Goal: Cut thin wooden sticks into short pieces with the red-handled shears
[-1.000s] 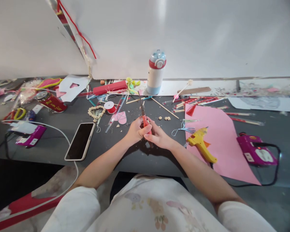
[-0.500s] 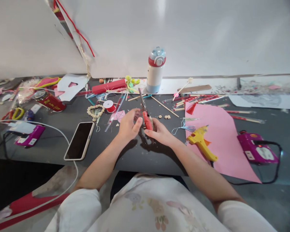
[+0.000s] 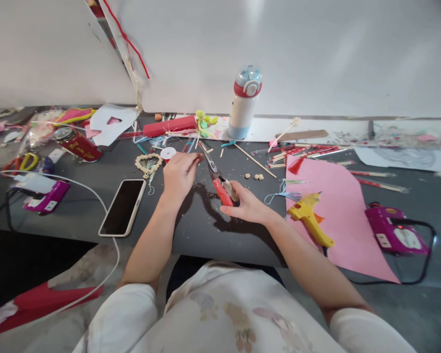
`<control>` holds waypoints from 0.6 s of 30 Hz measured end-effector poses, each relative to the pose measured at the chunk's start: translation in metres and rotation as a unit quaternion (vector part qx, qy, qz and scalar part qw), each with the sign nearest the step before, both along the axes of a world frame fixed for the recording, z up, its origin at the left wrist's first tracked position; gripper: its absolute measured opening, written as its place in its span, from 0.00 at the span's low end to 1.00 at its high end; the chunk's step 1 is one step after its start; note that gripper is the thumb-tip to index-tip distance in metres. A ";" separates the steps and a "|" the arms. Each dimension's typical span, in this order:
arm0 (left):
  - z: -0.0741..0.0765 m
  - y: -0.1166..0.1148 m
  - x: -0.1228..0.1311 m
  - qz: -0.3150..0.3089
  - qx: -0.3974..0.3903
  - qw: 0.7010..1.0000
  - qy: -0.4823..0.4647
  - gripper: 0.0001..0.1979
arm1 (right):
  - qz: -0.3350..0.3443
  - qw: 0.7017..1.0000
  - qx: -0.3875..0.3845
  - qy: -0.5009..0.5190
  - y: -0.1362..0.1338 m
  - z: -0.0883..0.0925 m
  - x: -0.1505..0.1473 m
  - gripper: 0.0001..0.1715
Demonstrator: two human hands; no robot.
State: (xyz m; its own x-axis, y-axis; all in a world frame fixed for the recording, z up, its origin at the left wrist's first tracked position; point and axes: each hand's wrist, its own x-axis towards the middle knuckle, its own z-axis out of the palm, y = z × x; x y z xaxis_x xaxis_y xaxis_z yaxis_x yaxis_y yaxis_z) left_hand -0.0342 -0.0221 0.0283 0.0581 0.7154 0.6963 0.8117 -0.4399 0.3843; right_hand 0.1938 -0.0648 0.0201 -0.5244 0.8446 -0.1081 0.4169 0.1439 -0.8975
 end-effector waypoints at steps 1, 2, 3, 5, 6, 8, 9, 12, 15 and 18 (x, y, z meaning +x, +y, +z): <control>0.001 0.000 0.000 -0.010 -0.001 1.000 -0.006 0.13 | 0.002 1.000 -0.002 0.000 0.000 0.001 0.000 0.28; 0.001 0.001 -0.001 -0.019 -0.002 1.000 -0.011 0.14 | 0.003 1.000 -0.003 0.000 -0.001 0.002 0.000 0.29; 0.002 0.001 -0.001 -0.029 -0.003 0.999 -0.015 0.15 | 0.003 1.000 -0.003 0.001 -0.001 0.002 0.000 0.29; 0.004 0.002 -0.003 -0.052 -0.002 0.998 -0.018 0.16 | 0.002 1.000 0.001 0.001 -0.002 0.003 -0.001 0.29; 0.005 0.003 -0.004 -0.063 -0.004 0.998 -0.016 0.16 | 0.002 1.000 0.004 0.002 -0.002 0.003 -0.001 0.30; 0.005 0.004 -0.007 -0.073 -0.010 0.997 -0.005 0.17 | 0.003 1.000 0.006 0.005 -0.002 0.003 -0.001 0.30; 0.005 0.004 -0.008 -0.073 -0.016 0.997 0.002 0.17 | 0.005 1.000 0.005 0.006 -0.003 0.003 -0.001 0.30; 0.006 0.004 -0.010 -0.068 -0.031 0.997 0.014 0.16 | 0.008 1.000 0.003 0.009 -0.002 0.002 -0.001 0.30; 0.006 0.004 -0.010 -0.069 -0.031 0.997 0.014 0.16 | 0.011 1.000 0.002 0.009 -0.002 0.002 0.000 0.29; 0.006 0.003 -0.007 -0.062 -0.033 0.997 0.022 0.16 | 0.014 1.000 -0.008 0.013 -0.001 0.000 0.001 0.28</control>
